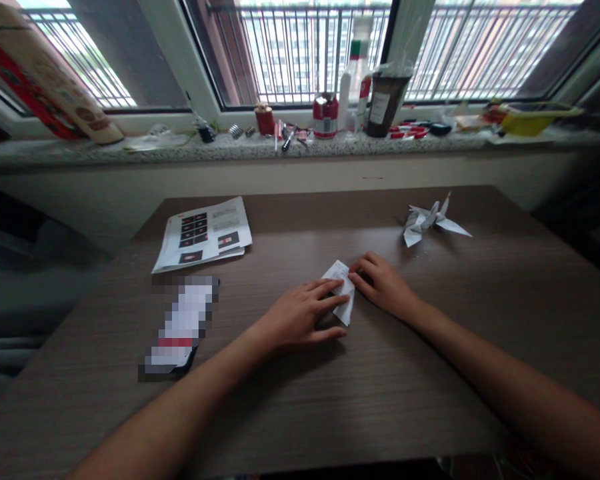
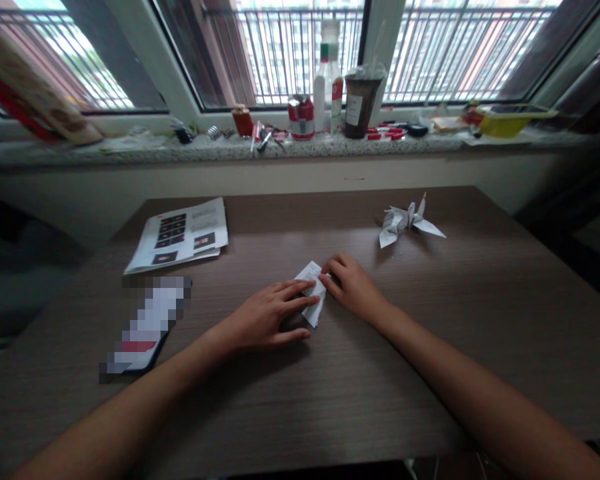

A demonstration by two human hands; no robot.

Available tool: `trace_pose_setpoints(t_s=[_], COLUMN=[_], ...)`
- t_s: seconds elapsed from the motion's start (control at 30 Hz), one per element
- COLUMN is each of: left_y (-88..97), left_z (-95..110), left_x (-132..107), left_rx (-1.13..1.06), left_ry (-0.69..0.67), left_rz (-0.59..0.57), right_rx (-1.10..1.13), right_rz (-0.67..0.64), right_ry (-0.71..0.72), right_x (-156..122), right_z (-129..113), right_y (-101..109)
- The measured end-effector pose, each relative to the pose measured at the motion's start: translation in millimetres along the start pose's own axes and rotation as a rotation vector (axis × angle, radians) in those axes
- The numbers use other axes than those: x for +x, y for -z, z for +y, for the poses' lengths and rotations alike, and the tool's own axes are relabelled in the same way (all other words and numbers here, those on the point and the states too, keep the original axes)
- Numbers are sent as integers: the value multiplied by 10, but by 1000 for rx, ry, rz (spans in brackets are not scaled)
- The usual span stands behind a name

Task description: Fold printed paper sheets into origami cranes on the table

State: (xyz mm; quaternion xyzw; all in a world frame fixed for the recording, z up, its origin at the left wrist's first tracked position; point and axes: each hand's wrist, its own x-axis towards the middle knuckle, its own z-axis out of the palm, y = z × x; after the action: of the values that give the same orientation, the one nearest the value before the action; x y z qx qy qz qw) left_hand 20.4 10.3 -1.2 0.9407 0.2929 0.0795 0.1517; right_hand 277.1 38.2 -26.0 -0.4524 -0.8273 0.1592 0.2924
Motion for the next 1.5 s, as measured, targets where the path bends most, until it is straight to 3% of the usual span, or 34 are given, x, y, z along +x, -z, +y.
trace_pose_setpoints(t_s=[0.2, 0.37, 0.8, 1.23, 1.5], left_y=[-6, -6, -35, -69, -56], left_z=[5, 5, 9, -12, 3], left_x=[-6, -6, 2, 3, 10], left_rx=[8, 9, 21, 18, 3], left_ry=[-5, -9, 1, 17, 29], left_rz=[8, 11, 10, 14, 11], right_rx=[-206, -272, -238, -222, -166], right_rz=[-109, -176, -230, -316, -353], right_ry=[140, 151, 55, 192, 241], right_x=[-332, -523, -561, -624, -649], right_z=[-65, -101, -70, 7, -91], right_y=[150, 152, 155, 257, 327])
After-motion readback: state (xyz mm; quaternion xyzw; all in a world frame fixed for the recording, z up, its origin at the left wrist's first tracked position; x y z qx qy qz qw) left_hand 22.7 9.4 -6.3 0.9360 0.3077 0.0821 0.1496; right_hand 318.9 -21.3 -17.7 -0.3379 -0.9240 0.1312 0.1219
